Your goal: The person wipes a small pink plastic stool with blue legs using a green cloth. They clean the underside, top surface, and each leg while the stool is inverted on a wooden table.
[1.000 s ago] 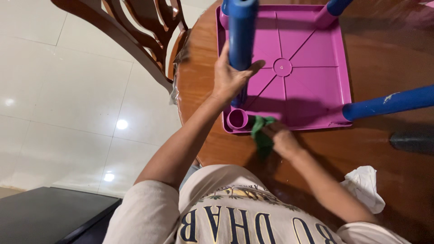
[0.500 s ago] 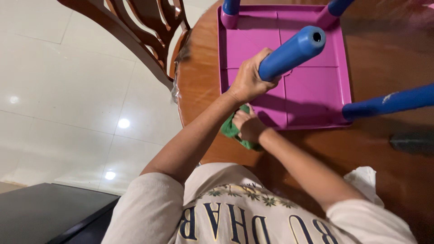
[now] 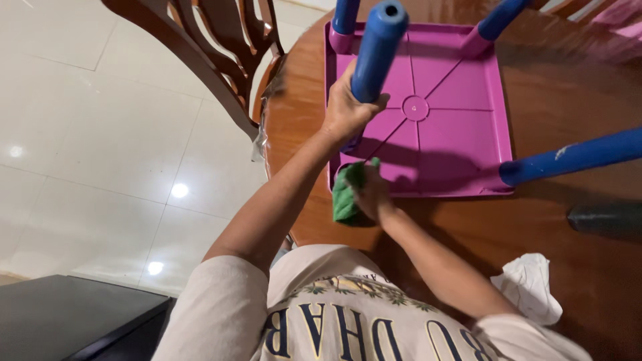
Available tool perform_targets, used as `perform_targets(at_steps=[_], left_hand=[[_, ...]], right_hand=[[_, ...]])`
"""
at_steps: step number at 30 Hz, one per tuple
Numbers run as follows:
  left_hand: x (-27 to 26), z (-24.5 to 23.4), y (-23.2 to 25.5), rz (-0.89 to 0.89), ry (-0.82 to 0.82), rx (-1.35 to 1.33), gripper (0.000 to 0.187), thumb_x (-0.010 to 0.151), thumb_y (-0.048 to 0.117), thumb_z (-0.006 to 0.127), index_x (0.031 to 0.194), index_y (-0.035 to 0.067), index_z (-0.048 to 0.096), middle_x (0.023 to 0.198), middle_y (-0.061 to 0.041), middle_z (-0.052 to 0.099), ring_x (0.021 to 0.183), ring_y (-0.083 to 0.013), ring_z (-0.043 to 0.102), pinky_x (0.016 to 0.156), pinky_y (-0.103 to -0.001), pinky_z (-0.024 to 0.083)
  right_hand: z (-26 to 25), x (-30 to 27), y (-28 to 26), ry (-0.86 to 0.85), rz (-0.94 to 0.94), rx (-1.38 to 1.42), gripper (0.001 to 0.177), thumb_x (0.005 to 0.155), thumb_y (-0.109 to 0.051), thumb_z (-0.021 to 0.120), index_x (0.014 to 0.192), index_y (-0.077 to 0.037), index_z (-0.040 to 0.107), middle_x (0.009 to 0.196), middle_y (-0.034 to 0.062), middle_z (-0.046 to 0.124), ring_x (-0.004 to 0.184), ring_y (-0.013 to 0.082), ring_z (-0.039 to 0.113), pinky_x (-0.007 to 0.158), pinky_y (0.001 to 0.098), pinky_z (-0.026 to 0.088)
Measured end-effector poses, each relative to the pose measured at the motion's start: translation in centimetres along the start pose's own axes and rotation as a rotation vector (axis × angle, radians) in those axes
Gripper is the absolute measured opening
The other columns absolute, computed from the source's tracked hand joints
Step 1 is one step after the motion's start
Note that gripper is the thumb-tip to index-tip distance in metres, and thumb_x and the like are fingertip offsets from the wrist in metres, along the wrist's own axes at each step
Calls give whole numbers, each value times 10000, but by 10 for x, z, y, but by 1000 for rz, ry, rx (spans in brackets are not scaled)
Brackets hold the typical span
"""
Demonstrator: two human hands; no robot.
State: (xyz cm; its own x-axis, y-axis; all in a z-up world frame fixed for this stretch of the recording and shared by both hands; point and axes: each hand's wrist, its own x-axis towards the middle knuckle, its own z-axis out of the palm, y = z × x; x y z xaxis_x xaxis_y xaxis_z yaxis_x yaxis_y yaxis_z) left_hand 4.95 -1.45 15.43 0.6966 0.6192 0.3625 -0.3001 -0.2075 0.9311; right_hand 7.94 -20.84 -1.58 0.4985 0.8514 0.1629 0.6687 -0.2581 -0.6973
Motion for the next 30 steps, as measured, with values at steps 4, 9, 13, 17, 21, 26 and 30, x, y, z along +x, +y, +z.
perform_targets(at_steps=[4,9,13,17,21,26,30], left_hand=[[11,-11,10,-99,69,-116,437,789,125,897,1077,55,576,871,-16,654,788,-121,650,724,-286,577],[-4,-5,40,-112,356,-372,282,799,88,871,957,29,645,864,-53,676,757,-143,643,714,-297,546],[-26,-7,65,-222,362,-532,307,743,76,854,955,3,644,853,-78,671,747,-177,661,704,-317,564],[-26,-32,73,-190,330,-635,357,732,69,816,1013,-1,608,875,-101,668,805,-215,685,763,-343,589],[-14,-68,68,-292,475,-704,302,759,120,757,996,8,608,796,-125,644,705,-239,659,642,-372,565],[-3,-95,51,-288,630,-815,242,766,130,726,970,84,605,767,-93,640,703,-226,651,646,-376,556],[-2,-105,37,-308,629,-944,199,791,137,741,897,98,578,759,-46,615,736,-206,643,678,-380,549]], right_hand=[[-50,2,-19,194,192,198,248,1071,-263,629,1236,-85,677,1202,129,742,1120,248,716,1035,468,587],[-92,10,-83,211,-249,-528,874,826,-342,770,1523,32,400,1592,339,231,1468,531,228,1167,674,160],[-88,16,-122,388,-227,-464,898,819,-360,820,1489,76,409,1499,313,404,1382,482,418,1142,595,326],[-95,20,-103,374,-313,-248,725,893,-332,802,1438,27,485,1315,214,612,1204,378,601,1048,423,501],[-101,19,-49,358,-461,49,409,1099,-239,498,1434,-9,546,1327,158,688,1196,270,696,1063,399,560],[-108,0,12,425,49,763,393,1127,-304,466,1358,-19,608,1242,94,669,1116,222,647,965,375,543],[-111,-3,34,582,58,1136,357,1097,-313,488,1340,-67,578,1272,89,657,1119,244,658,955,399,555]])
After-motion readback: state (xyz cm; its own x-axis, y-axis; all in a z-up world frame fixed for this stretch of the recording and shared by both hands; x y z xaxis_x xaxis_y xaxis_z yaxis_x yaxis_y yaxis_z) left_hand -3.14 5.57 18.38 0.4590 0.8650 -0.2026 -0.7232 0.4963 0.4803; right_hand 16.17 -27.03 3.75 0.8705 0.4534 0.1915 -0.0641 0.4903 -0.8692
